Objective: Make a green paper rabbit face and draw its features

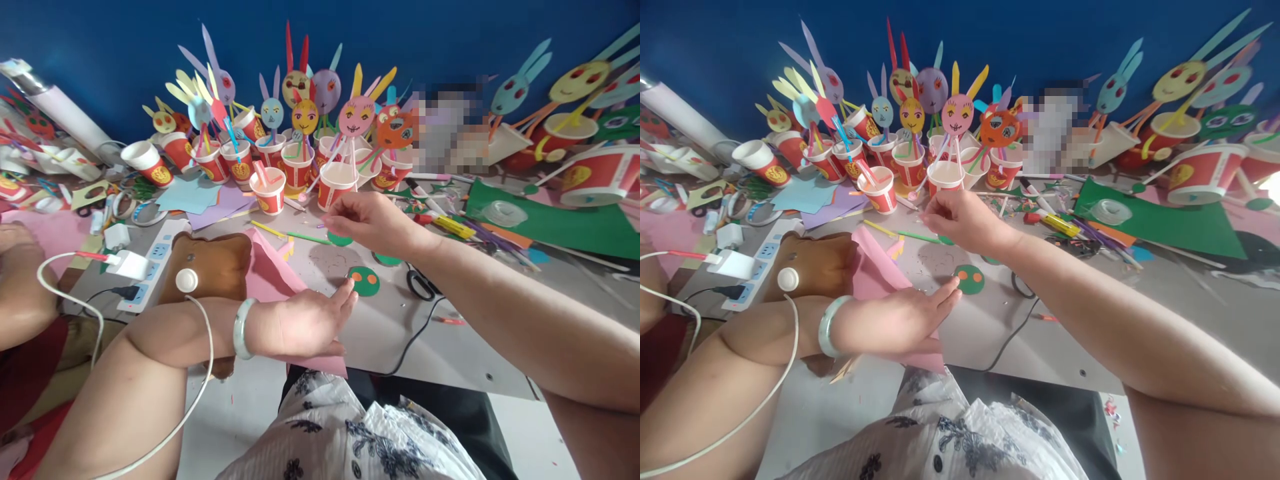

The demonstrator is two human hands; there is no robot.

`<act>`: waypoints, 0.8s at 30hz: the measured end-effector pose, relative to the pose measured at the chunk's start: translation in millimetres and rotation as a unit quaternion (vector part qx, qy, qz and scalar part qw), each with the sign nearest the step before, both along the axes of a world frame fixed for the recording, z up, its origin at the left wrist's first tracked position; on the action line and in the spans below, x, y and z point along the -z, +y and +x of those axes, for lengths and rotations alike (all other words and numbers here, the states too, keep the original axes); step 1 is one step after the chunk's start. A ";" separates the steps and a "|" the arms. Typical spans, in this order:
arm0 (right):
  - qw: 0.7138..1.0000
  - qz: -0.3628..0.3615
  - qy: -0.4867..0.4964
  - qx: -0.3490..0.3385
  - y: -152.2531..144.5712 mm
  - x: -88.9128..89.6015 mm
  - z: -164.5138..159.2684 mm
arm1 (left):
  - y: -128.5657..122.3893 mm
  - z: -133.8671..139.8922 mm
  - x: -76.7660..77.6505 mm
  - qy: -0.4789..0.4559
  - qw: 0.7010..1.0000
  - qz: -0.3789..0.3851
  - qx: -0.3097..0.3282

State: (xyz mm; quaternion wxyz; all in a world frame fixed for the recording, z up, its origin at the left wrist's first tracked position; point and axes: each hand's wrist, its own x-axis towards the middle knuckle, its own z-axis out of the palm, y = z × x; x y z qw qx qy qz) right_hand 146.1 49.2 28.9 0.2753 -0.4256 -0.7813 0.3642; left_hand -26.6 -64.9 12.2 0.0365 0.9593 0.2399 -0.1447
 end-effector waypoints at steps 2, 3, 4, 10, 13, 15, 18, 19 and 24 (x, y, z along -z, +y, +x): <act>1.000 -0.019 -0.001 0.004 -6.7 4.9 8.7 | -0.8 0.3 -0.9 -0.001 1.000 0.011 0.001; 1.000 -0.029 -0.007 0.001 -9.7 7.7 13.1 | -1.1 0.5 -0.3 -0.008 1.000 0.022 0.004; 0.999 -0.035 -0.013 -0.001 -12.3 10.5 17.6 | -1.4 0.9 1.1 -0.020 0.999 0.034 0.009; 0.993 -0.057 -0.096 -0.023 -13.4 23.2 38.9 | 0.4 6.1 15.8 -0.097 0.993 0.065 0.011; 0.984 -0.060 -0.162 -0.037 -10.1 25.6 42.5 | 2.5 8.3 20.5 -0.121 0.990 0.069 0.010; 0.979 -0.061 -0.189 -0.036 -10.5 27.5 42.5 | 3.9 9.0 22.3 -0.134 0.988 0.075 0.011; 0.976 -0.059 -0.207 -0.030 -14.4 33.2 41.2 | 5.4 9.7 23.8 -0.144 0.986 0.083 0.014; 0.976 -0.054 -0.210 -0.027 -15.7 35.8 40.9 | 5.7 10.0 24.0 -0.147 0.985 0.084 0.015; 0.972 0.014 -0.230 -0.046 -17.4 45.2 41.7 | 6.3 11.2 21.7 -0.162 0.984 0.071 0.006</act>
